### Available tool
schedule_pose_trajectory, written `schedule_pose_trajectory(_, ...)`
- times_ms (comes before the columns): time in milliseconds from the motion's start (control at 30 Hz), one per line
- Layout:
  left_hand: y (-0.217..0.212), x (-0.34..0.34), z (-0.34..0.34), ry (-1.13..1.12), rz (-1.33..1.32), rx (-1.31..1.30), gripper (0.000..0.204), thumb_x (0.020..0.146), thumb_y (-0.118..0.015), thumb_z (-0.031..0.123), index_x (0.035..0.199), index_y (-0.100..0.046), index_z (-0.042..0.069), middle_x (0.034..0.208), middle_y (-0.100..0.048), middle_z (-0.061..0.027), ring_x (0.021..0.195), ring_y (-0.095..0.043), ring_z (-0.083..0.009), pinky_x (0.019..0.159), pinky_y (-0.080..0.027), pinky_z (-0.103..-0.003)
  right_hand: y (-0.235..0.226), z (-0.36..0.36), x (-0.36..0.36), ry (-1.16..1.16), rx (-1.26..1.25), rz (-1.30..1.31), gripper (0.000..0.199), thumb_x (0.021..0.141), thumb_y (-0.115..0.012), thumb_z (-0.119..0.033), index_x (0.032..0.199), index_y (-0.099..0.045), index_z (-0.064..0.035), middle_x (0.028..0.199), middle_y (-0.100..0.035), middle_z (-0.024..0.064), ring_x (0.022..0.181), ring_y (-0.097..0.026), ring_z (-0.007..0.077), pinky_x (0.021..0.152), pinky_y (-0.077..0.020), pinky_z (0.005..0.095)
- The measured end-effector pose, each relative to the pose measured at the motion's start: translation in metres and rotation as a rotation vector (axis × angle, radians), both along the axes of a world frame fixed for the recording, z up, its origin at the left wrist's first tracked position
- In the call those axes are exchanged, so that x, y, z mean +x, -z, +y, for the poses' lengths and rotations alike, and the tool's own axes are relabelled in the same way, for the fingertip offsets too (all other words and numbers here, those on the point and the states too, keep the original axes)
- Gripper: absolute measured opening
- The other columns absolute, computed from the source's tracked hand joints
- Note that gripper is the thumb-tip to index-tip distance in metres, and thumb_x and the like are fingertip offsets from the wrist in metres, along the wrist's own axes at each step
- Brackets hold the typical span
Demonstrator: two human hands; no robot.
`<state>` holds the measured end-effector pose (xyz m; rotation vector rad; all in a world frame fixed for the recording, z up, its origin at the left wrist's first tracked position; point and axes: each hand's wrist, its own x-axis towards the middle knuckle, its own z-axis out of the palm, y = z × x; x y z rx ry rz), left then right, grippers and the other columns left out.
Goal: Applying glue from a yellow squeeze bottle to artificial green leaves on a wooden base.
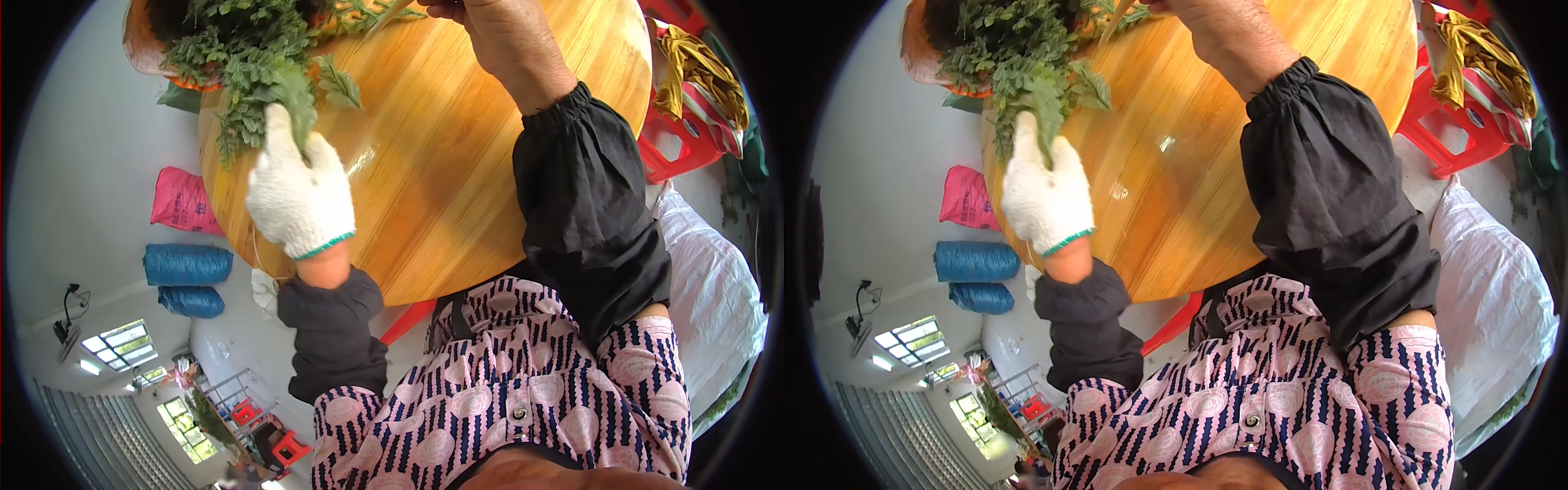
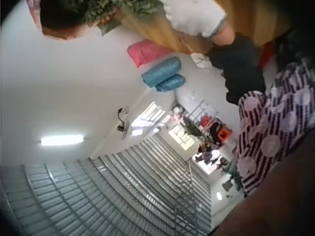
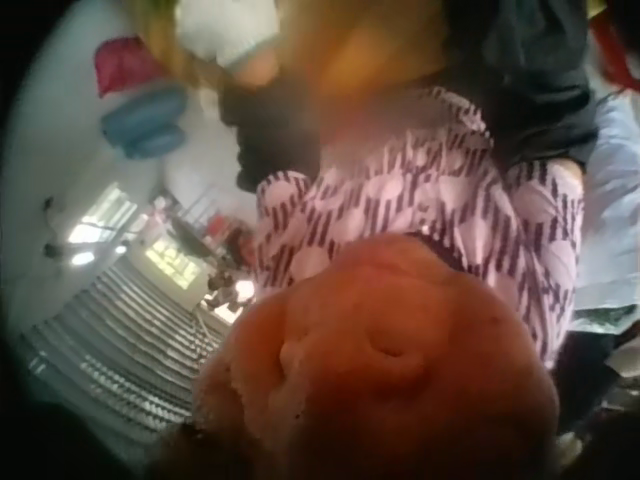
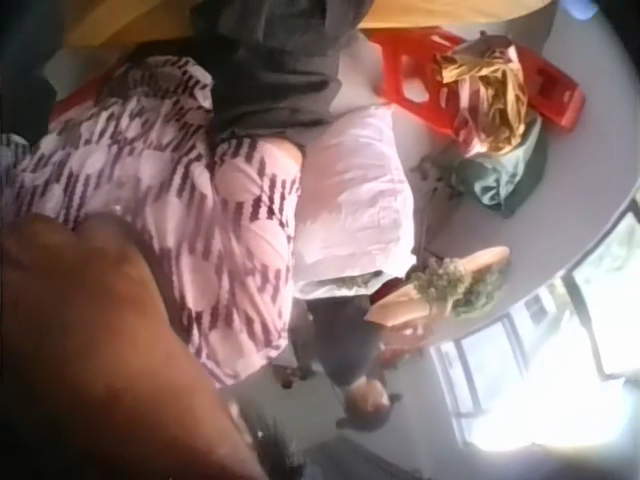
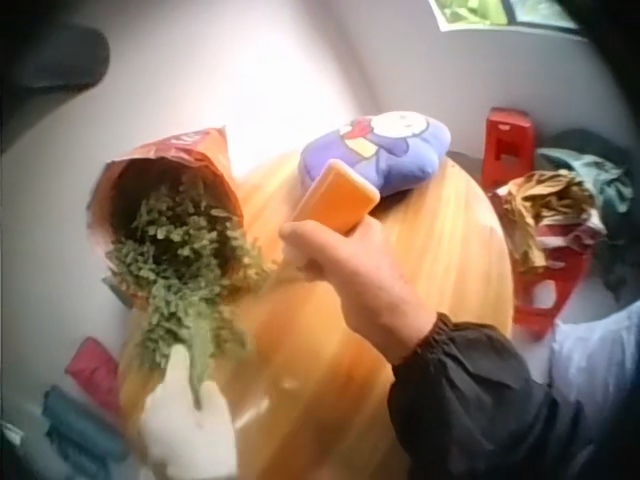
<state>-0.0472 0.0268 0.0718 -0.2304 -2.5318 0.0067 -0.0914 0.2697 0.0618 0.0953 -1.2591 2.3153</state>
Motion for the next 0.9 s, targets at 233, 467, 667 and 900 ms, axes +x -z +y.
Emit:
schedule_pose_trajectory(233, 0.014, 0.051, 0.0, -0.119, -0.491, 0.525, 0.06, 0.093, -0.071, 0.039, 0.144, -0.059, 0.011, 0.095, -0.076, -0.0167, 0.081, -0.072, -0.033, 0.076, -0.056, -0.041, 0.004, -0.024, -0.003, -0.108, 0.113, -0.032, 0.021, 0.086, -0.074, -0.02, 0.093, -0.068, -0.0016, 0.081, -0.064, 0.0022, 0.071, -0.059, 0.012, 0.065, -0.047, 0.0271)
schedule_pose_trajectory(467, 0.018, 0.019, -0.052, 0.347, -0.093, 0.456, 0.051, 0.09, -0.068, 0.01, 0.139, -0.061, 0.0, 0.091, -0.073, -0.0175, 0.074, -0.068, -0.0264, 0.075, -0.056, -0.039, -0.003, -0.042, 0.01, -0.183, 0.278, -0.012, 0.021, 0.085, -0.074, -0.019, 0.096, -0.069, -0.0016, 0.085, -0.067, 0.0016, 0.076, -0.06, 0.0108, 0.068, -0.0468, 0.0261)
schedule_pose_trajectory(667, 0.056, -0.004, -0.06, 0.238, -0.24, 0.182, 0.069, 0.088, -0.073, 0.018, 0.149, -0.048, -0.002, 0.122, -0.07, -0.0232, 0.105, -0.067, -0.0384, 0.101, -0.047, -0.046, -0.004, -0.07, 0.022, -0.379, 0.251, 0.15, 0.033, 0.089, -0.079, -0.013, 0.117, -0.066, -0.0018, 0.105, -0.069, 0.003, 0.096, -0.065, 0.0119, 0.085, -0.0525, 0.0286)
schedule_pose_trajectory(900, 0.052, -0.006, -0.048, 0.039, -0.452, 0.162, 0.089, 0.089, -0.071, 0.037, 0.16, -0.028, 0.003, 0.13, -0.068, -0.0137, 0.12, -0.06, -0.038, 0.117, -0.03, -0.061, 0.024, -0.086, 0.021, -0.322, 0.442, 0.303, 0.071, 0.083, -0.086, -0.009, 0.144, -0.051, -0.0043, 0.138, -0.061, 0.0065, 0.125, -0.059, 0.0172, 0.102, -0.0489, 0.0327)
